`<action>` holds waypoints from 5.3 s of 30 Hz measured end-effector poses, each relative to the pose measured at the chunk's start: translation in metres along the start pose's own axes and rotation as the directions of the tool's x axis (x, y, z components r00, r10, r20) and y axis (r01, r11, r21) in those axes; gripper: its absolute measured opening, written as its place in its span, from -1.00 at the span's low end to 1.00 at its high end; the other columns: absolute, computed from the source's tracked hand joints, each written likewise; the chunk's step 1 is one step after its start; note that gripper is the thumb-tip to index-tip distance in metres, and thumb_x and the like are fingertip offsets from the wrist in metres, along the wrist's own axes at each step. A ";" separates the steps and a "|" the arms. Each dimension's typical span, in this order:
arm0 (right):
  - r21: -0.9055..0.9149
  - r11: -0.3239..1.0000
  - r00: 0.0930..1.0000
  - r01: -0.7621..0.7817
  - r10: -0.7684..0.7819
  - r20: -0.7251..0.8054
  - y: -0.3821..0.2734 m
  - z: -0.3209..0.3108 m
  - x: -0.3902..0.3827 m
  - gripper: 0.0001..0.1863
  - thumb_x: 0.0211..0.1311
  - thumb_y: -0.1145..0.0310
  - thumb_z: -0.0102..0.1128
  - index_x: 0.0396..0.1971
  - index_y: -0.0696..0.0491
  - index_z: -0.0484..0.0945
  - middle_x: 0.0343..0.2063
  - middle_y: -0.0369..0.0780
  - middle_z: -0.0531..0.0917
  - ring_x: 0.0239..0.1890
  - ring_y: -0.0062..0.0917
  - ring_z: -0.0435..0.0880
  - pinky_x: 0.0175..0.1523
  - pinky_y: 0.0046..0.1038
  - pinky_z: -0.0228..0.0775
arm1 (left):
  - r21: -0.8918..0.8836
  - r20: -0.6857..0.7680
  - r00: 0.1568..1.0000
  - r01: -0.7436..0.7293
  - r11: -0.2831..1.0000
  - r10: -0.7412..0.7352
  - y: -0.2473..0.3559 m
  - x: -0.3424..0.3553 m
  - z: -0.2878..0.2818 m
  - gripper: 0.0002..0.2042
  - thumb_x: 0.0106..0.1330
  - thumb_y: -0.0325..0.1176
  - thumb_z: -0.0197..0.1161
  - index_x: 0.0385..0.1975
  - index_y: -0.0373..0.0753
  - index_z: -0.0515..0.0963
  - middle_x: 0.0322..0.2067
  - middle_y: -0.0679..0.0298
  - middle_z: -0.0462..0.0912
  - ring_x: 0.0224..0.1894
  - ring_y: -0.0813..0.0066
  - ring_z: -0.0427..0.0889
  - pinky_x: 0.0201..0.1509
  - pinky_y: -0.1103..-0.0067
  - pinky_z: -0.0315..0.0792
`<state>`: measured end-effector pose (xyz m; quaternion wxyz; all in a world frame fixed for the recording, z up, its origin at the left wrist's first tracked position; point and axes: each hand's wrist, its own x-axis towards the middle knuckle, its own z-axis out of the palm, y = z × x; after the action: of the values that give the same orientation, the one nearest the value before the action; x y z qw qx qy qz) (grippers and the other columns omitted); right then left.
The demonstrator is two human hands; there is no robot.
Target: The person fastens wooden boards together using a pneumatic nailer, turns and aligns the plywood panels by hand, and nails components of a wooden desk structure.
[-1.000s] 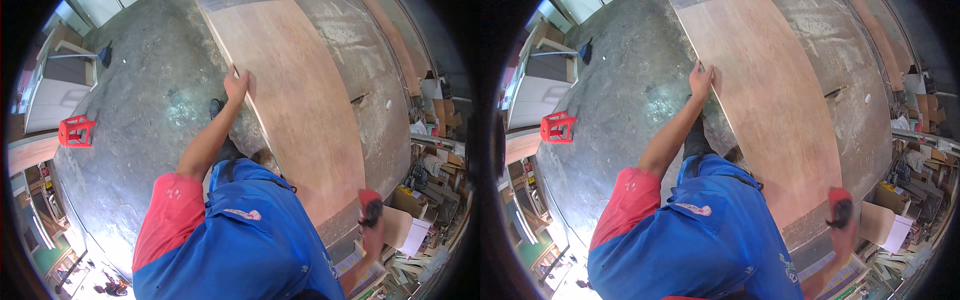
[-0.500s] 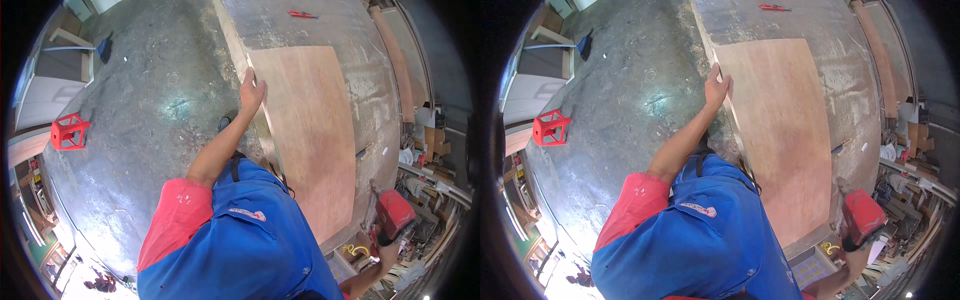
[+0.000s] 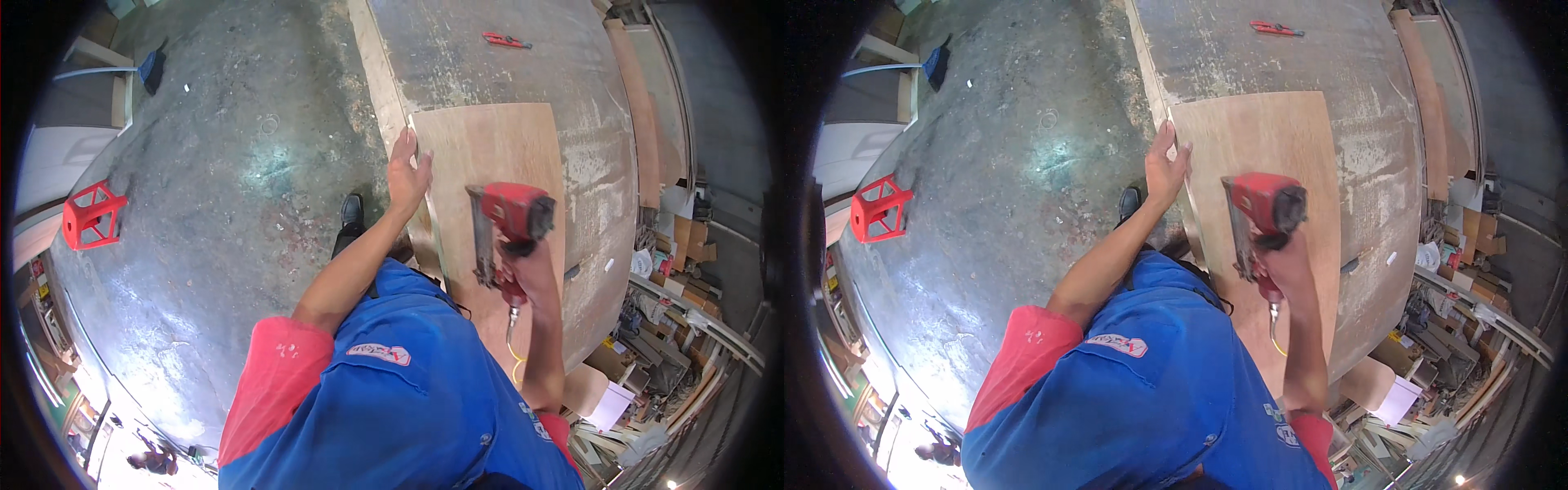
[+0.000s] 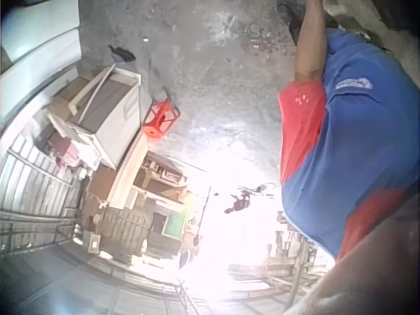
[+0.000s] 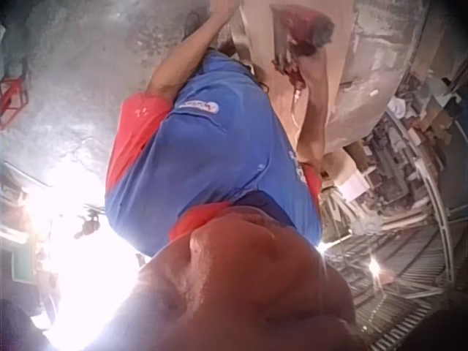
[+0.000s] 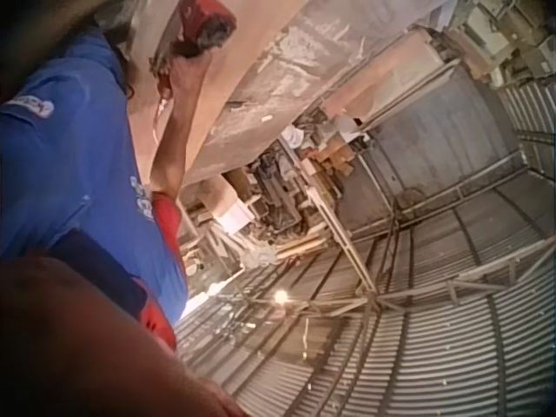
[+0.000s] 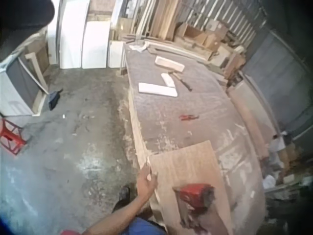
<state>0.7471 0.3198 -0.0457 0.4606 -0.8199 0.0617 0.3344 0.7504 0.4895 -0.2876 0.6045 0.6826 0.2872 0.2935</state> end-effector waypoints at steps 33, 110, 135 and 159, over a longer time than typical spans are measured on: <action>-0.096 0.995 0.969 0.011 0.013 0.245 -0.024 0.045 0.108 -0.79 0.11 0.51 0.14 -0.22 0.11 0.54 -0.75 -0.38 0.42 -0.77 -0.69 0.38 -0.64 -0.57 0.27 | 0.012 0.074 0.993 0.094 0.996 -0.094 0.010 0.001 -0.013 -0.47 0.15 -0.39 0.30 0.17 -0.30 0.40 0.26 -0.06 0.31 0.34 -0.09 0.20 0.36 0.31 0.16; 0.046 0.873 0.528 -0.486 0.335 -0.780 0.327 -0.169 -0.257 -0.65 -0.05 0.35 0.22 -0.16 -0.05 0.63 -0.42 -0.07 0.68 -0.28 -0.15 0.67 -0.22 -0.18 0.49 | 0.031 0.357 0.932 -0.084 0.996 0.067 -0.067 -0.015 -0.049 -0.31 0.19 -0.36 0.19 0.29 -0.47 0.08 -0.06 -0.02 0.40 -0.23 0.31 0.46 -0.25 0.35 0.43; -0.451 0.891 0.412 -0.042 -0.396 -0.821 0.614 -0.395 -0.152 -0.55 0.16 0.23 0.22 0.08 -0.05 0.46 -0.01 -0.06 0.51 0.11 -0.16 0.44 0.13 -0.19 0.35 | 0.465 0.398 0.750 0.332 0.821 -0.529 0.051 -0.334 -0.002 -0.61 0.21 -0.19 0.34 -0.05 -0.17 0.40 -0.33 0.27 0.56 -0.29 0.49 0.59 -0.29 0.52 0.54; -0.267 0.942 0.382 -0.204 -0.175 -0.908 0.411 -0.320 -0.278 -0.58 0.27 -0.01 0.07 -0.36 0.08 0.63 -0.32 -0.08 0.68 -0.22 -0.12 0.64 -0.15 -0.26 0.46 | -0.020 0.453 0.488 0.842 0.539 -0.746 0.043 -0.393 -0.013 -0.33 0.19 0.18 0.02 0.09 -0.30 0.35 0.04 -0.03 0.45 0.06 0.09 0.48 0.10 0.13 0.39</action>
<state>0.5227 -0.2260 -0.0581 0.1980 -0.9308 0.2566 -0.1691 0.4817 0.1997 -0.2642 0.7923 0.4353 0.4067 -0.1320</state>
